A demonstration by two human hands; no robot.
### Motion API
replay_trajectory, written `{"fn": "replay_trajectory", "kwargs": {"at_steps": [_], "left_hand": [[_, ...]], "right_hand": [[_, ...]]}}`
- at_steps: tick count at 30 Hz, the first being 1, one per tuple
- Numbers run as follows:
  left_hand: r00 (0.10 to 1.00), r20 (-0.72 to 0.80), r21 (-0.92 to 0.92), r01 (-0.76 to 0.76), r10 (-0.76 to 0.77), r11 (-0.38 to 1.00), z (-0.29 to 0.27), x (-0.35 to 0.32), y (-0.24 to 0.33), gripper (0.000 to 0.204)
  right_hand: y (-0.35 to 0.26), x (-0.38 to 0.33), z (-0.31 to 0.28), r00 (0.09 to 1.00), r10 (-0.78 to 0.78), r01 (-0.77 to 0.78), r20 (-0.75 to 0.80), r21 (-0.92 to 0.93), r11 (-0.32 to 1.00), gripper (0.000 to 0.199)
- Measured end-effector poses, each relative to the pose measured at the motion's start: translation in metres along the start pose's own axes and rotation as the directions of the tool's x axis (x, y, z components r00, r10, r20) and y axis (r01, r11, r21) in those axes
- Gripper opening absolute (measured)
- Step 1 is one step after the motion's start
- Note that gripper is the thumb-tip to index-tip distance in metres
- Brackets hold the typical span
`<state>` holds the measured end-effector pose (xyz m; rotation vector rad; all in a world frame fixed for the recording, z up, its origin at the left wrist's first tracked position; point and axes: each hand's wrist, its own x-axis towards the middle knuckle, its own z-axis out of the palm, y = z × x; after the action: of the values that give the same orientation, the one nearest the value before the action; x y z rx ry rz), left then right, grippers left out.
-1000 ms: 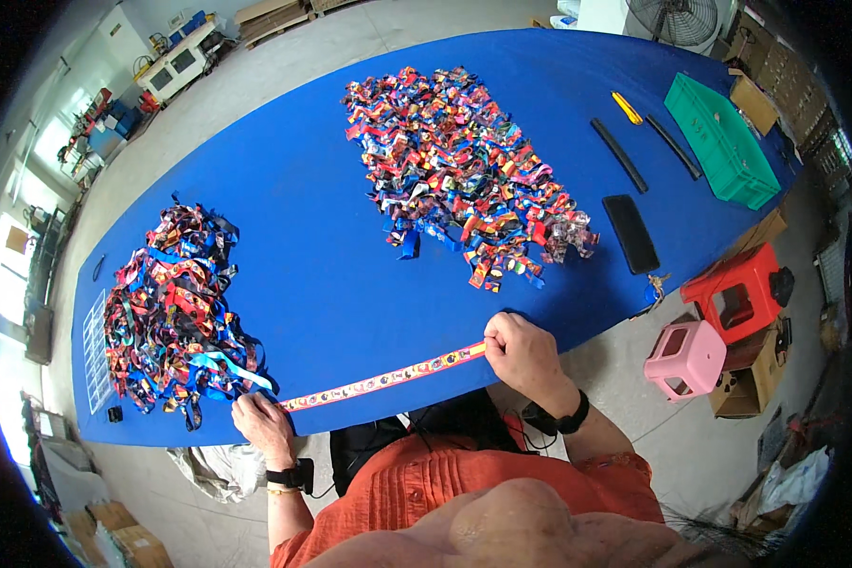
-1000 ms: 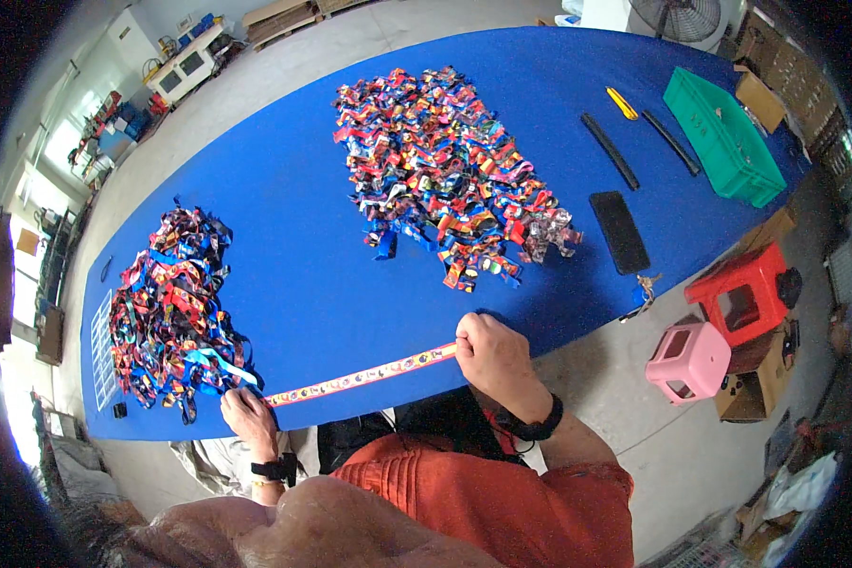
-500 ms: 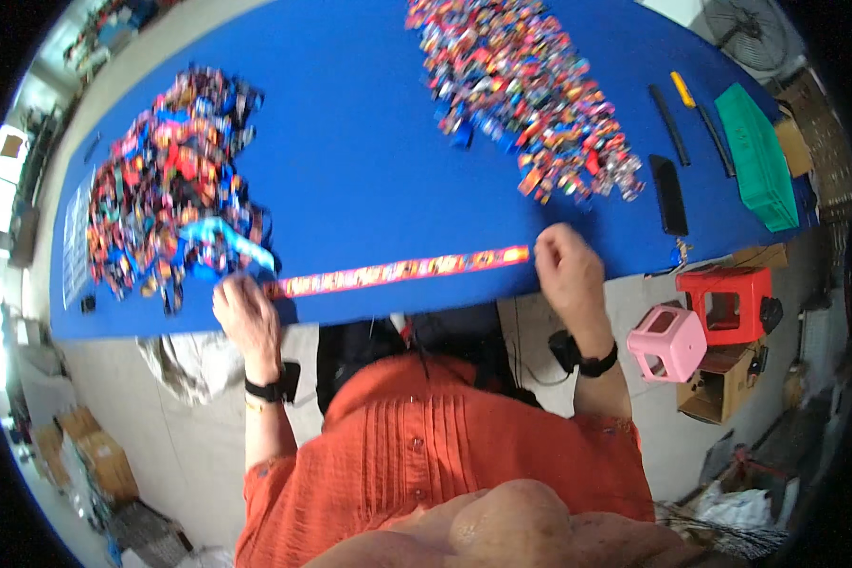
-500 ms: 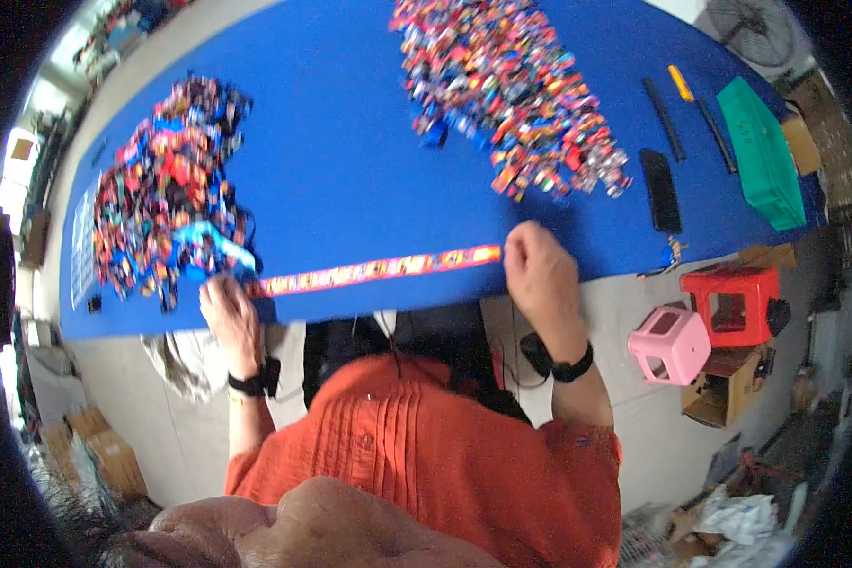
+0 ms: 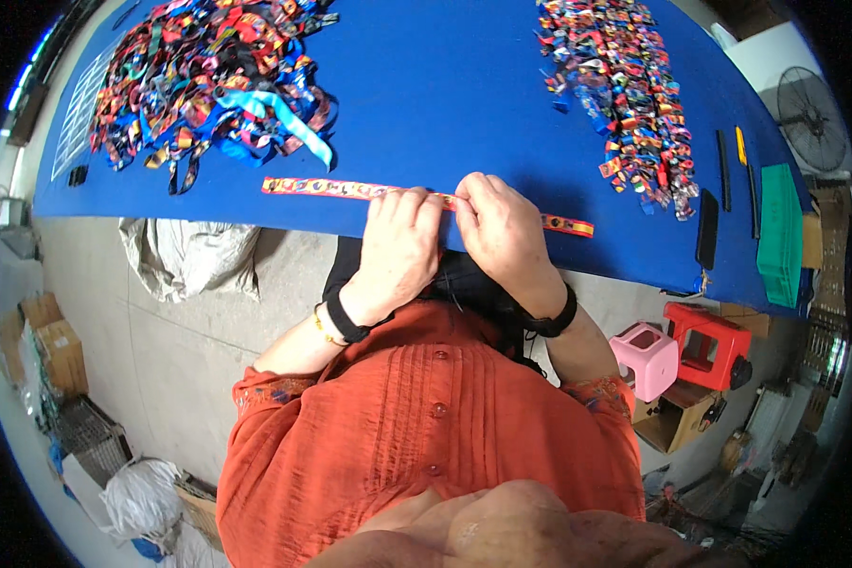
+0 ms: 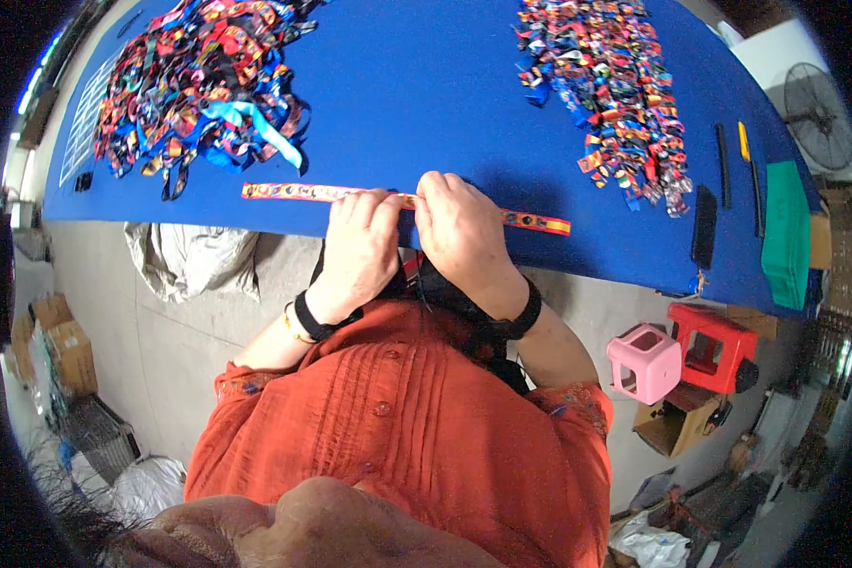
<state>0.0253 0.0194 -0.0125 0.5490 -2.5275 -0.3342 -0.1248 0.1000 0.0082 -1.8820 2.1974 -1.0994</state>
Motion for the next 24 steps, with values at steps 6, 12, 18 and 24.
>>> {"fn": "replay_trajectory", "kwargs": {"at_steps": [6,12,18,24], "left_hand": [[1.0,0.007,0.046,0.028,-0.028,0.999,-0.002,-0.005,-0.014,0.038],[0.987,0.0,0.105,0.157,-0.158,0.982,-0.016,-0.007,-0.033,0.039],[0.96,-0.08,0.209,0.28,-0.269,0.937,-0.037,-0.024,-0.066,0.036],[0.927,-0.157,0.337,0.374,-0.34,0.864,-0.047,-0.031,-0.097,0.022]], "right_hand": [[0.006,-0.003,0.008,0.994,0.077,-0.07,0.071,-0.102,0.992,0.01],[0.024,-0.012,-0.021,0.95,0.304,-0.281,0.075,-0.225,0.933,0.008],[0.043,-0.039,-0.057,0.897,0.442,-0.426,0.016,-0.239,0.873,0.006],[0.06,-0.06,-0.087,0.815,0.579,-0.559,-0.019,-0.287,0.778,0.008]]}}
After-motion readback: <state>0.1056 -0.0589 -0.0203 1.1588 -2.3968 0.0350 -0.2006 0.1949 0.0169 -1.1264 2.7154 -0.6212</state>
